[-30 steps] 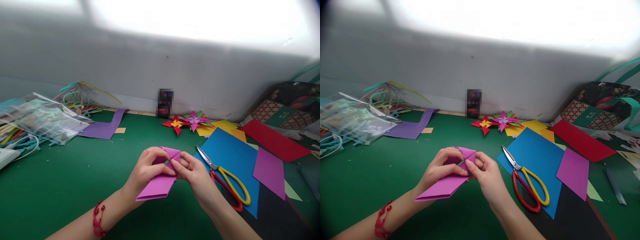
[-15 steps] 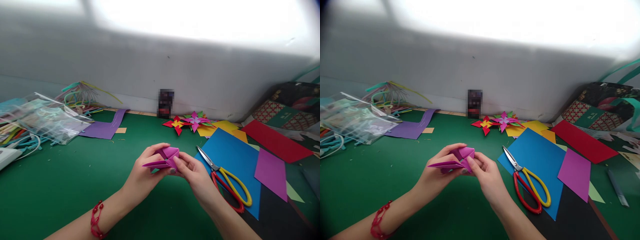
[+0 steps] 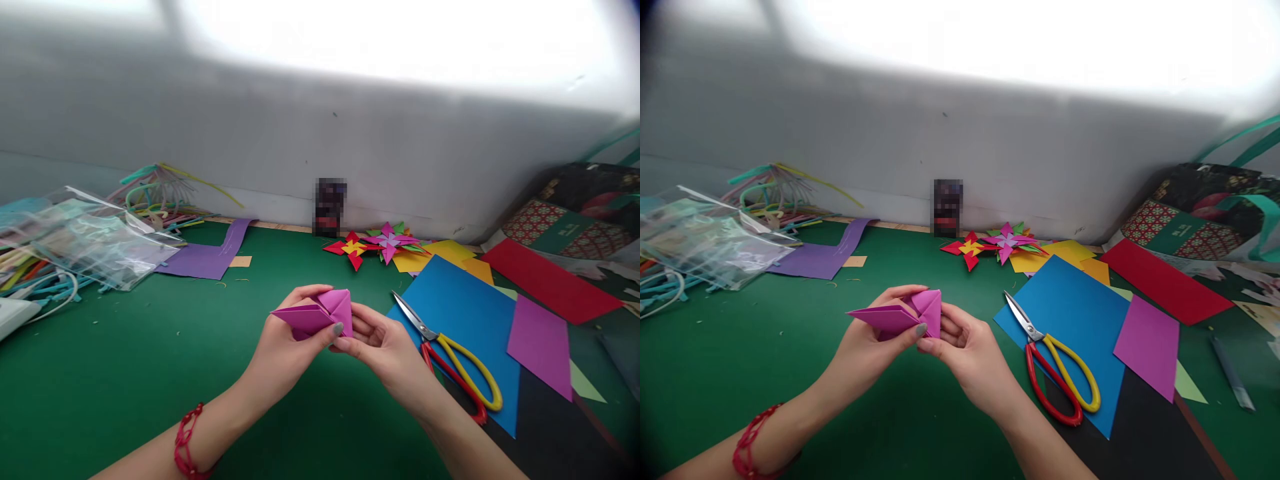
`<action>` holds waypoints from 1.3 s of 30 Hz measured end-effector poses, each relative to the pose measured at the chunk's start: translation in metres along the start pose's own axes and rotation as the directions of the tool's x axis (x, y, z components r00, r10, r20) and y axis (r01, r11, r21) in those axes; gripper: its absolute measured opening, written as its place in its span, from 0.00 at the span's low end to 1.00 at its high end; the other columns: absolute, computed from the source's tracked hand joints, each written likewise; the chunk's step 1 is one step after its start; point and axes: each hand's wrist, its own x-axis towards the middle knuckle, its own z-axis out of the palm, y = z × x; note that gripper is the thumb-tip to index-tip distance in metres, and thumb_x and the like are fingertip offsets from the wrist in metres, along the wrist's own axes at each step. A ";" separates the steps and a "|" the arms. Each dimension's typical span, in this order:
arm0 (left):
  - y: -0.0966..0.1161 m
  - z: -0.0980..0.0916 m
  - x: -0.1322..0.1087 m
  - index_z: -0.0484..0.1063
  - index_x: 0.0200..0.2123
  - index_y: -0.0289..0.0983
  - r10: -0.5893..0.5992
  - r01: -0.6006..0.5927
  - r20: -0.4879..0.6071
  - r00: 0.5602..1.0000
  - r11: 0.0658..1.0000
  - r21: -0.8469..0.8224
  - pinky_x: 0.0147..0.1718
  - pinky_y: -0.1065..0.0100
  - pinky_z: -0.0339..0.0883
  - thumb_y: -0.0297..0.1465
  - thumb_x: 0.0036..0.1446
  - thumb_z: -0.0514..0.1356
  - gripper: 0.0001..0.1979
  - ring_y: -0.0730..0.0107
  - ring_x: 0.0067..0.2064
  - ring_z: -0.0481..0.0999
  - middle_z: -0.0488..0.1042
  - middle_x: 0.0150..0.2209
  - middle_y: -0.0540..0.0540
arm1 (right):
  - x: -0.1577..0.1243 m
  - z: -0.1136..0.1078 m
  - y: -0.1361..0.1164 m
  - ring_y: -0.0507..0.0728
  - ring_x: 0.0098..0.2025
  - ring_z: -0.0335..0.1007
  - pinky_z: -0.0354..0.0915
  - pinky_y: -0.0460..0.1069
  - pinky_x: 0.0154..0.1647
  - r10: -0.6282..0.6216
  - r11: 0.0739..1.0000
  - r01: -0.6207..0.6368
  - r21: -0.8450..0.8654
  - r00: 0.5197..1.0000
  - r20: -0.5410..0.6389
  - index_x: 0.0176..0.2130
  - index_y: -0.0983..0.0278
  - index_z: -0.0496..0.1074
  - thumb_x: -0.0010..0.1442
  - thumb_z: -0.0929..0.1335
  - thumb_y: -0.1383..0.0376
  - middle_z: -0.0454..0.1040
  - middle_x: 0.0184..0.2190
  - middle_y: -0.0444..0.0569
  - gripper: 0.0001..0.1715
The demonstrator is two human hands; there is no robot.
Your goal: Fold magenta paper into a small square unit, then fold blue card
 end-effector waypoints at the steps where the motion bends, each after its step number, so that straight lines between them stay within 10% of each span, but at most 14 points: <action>1: 0.000 0.000 0.000 0.68 0.42 0.39 0.013 -0.013 0.002 1.000 1.000 0.008 0.41 0.68 0.69 0.33 0.52 0.59 0.13 0.66 0.46 0.72 0.67 0.50 0.45 | 0.000 0.000 -0.001 0.60 0.51 0.65 0.63 0.56 0.50 -0.005 1.000 0.005 -0.002 1.000 0.003 0.51 0.61 0.66 0.50 0.71 0.65 0.71 0.48 0.50 0.28; 15: -0.003 0.003 -0.003 0.69 0.35 0.39 0.092 -0.086 -0.098 0.991 0.994 0.072 0.49 0.59 0.63 0.31 0.50 0.61 0.07 0.59 0.53 0.65 0.64 0.54 0.43 | -0.001 -0.011 -0.010 0.59 0.45 0.69 0.68 0.55 0.45 -0.029 0.990 0.024 -0.136 0.999 -0.034 0.48 0.61 0.69 0.53 0.68 0.63 0.74 0.43 0.48 0.22; 27: 0.001 0.006 -0.007 0.65 0.43 0.41 0.066 -0.054 -0.213 0.975 0.996 0.064 0.35 0.69 0.71 0.30 0.48 0.62 0.17 0.66 0.42 0.74 0.72 0.43 0.46 | 0.000 -0.010 -0.004 0.58 0.36 0.73 0.69 0.52 0.38 0.005 0.985 -0.019 -0.172 0.997 -0.081 0.42 0.63 0.73 0.52 0.69 0.59 0.77 0.36 0.49 0.18; 39: 0.003 -0.014 0.009 0.73 0.39 0.38 -0.223 0.220 -0.018 0.975 0.970 -0.105 0.28 0.72 0.69 0.36 0.48 0.62 0.14 0.65 0.35 0.76 0.77 0.35 0.46 | 0.000 -0.015 -0.006 0.60 0.34 0.75 0.70 0.55 0.39 0.089 0.973 -0.104 -0.207 0.993 -0.082 0.37 0.65 0.72 0.52 0.68 0.57 0.77 0.31 0.50 0.16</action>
